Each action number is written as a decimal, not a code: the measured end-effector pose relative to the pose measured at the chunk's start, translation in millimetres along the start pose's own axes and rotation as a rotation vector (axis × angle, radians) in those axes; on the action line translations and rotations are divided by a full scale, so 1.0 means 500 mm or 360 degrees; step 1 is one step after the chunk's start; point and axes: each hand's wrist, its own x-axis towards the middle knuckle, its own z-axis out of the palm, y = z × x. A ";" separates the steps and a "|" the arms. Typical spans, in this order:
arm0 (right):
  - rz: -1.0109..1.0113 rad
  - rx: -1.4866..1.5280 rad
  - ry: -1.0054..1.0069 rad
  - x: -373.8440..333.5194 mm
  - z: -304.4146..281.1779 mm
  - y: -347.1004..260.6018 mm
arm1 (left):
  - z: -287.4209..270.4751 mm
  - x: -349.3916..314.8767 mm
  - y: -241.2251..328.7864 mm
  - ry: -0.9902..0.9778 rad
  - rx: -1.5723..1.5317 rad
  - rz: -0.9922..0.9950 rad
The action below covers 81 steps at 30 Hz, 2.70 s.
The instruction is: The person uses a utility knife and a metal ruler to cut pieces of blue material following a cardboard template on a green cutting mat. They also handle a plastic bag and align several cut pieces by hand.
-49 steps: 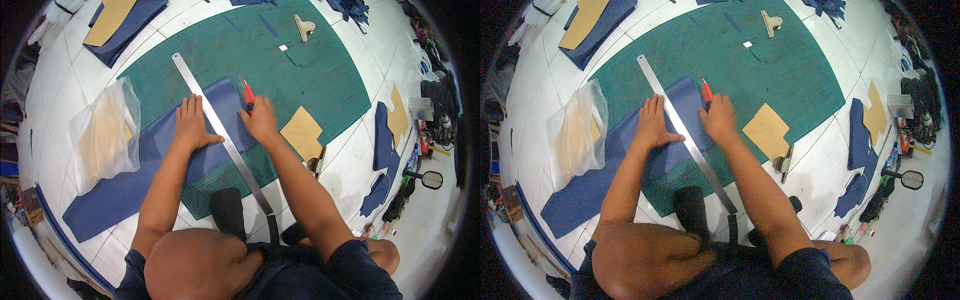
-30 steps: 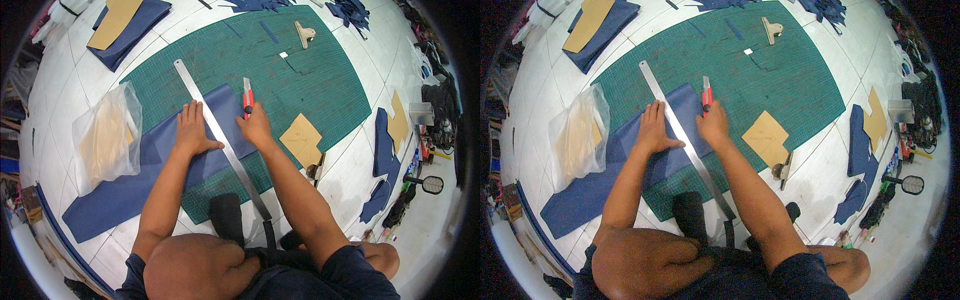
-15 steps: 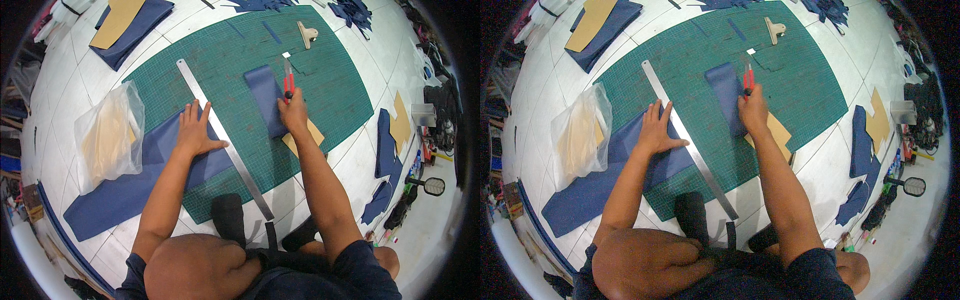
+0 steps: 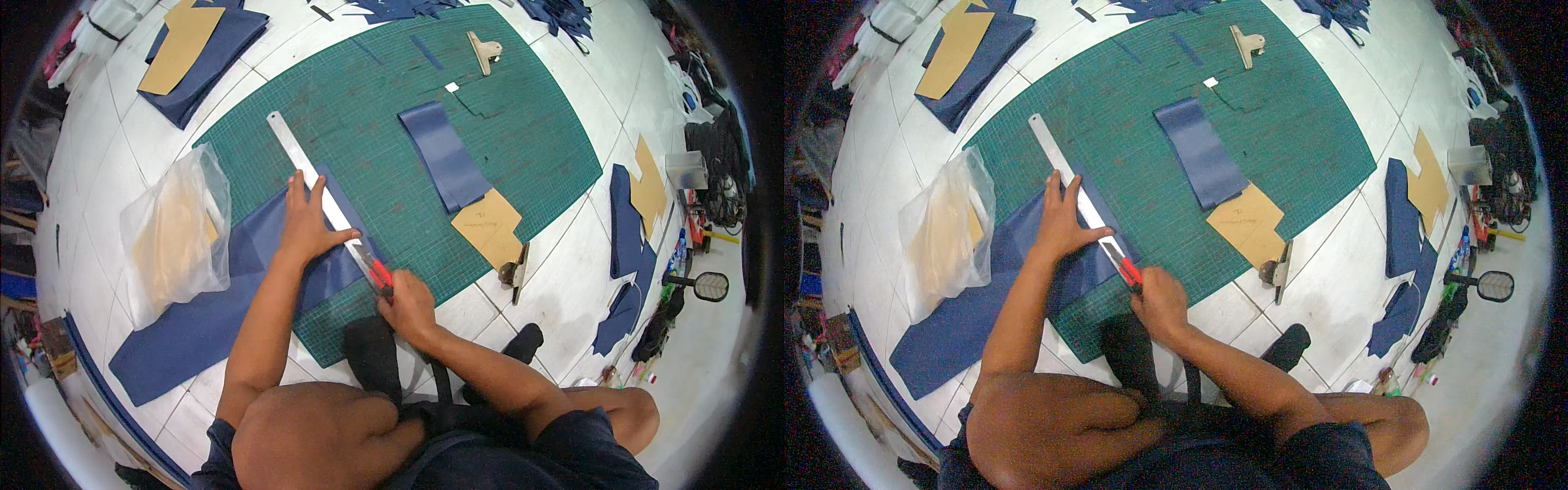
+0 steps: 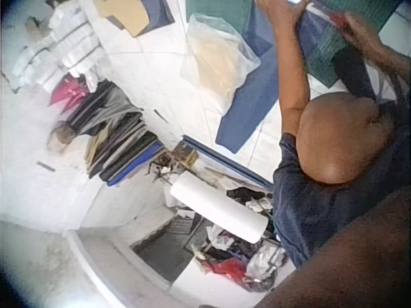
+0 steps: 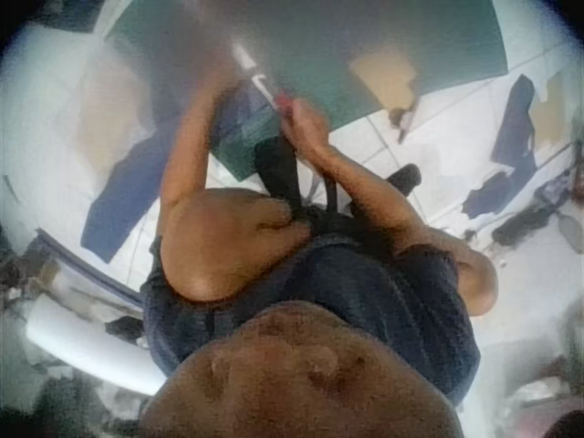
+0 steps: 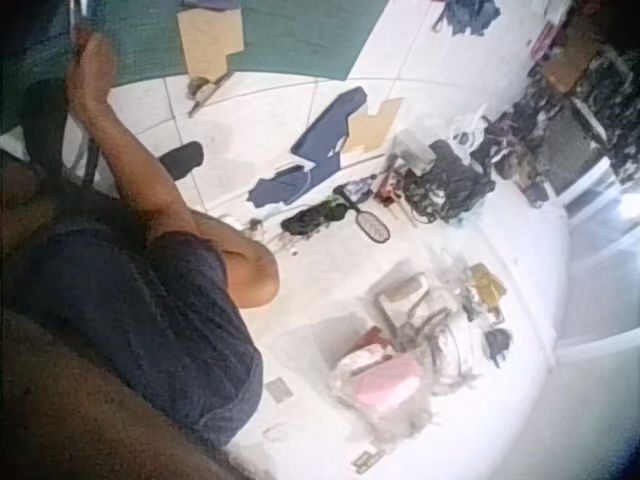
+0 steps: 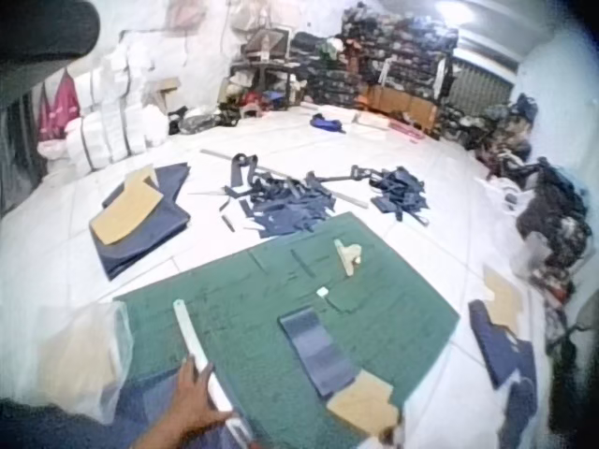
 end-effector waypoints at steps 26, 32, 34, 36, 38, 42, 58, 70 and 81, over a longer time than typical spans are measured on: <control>0.0254 0.0493 0.0132 0.252 0.001 -0.065 | 0.030 -0.137 -0.068 0.0168 0.0431 -0.0132; 0.0221 0.0363 0.0420 0.254 0.047 -0.078 | 0.025 -0.131 -0.056 0.0184 0.0378 -0.0098; 0.0303 0.0294 0.0428 0.262 0.068 -0.077 | 0.026 -0.135 -0.062 0.0185 0.0398 -0.0102; 0.0386 0.0350 0.0317 0.266 0.051 -0.082 | 0.021 -0.136 -0.065 0.0148 0.0366 -0.0138; 0.0373 0.0285 0.0178 0.266 0.030 -0.088 | 0.016 -0.139 -0.065 0.0141 0.0345 -0.0172; 0.0430 0.0302 0.0090 0.274 0.012 -0.109 | 0.013 -0.140 -0.062 0.0139 0.0341 -0.0170; 0.0442 0.0389 0.0100 0.283 0.007 -0.057 | 0.019 -0.138 -0.062 0.0239 0.0290 -0.0111; 0.0366 0.0319 0.0260 0.305 -0.057 -0.001 | 0.058 -0.081 -0.028 0.0305 0.0083 -0.0021; 0.0187 0.0159 0.0359 0.251 -0.103 0.051 | 0.046 0.004 0.030 0.0213 0.0252 -0.0043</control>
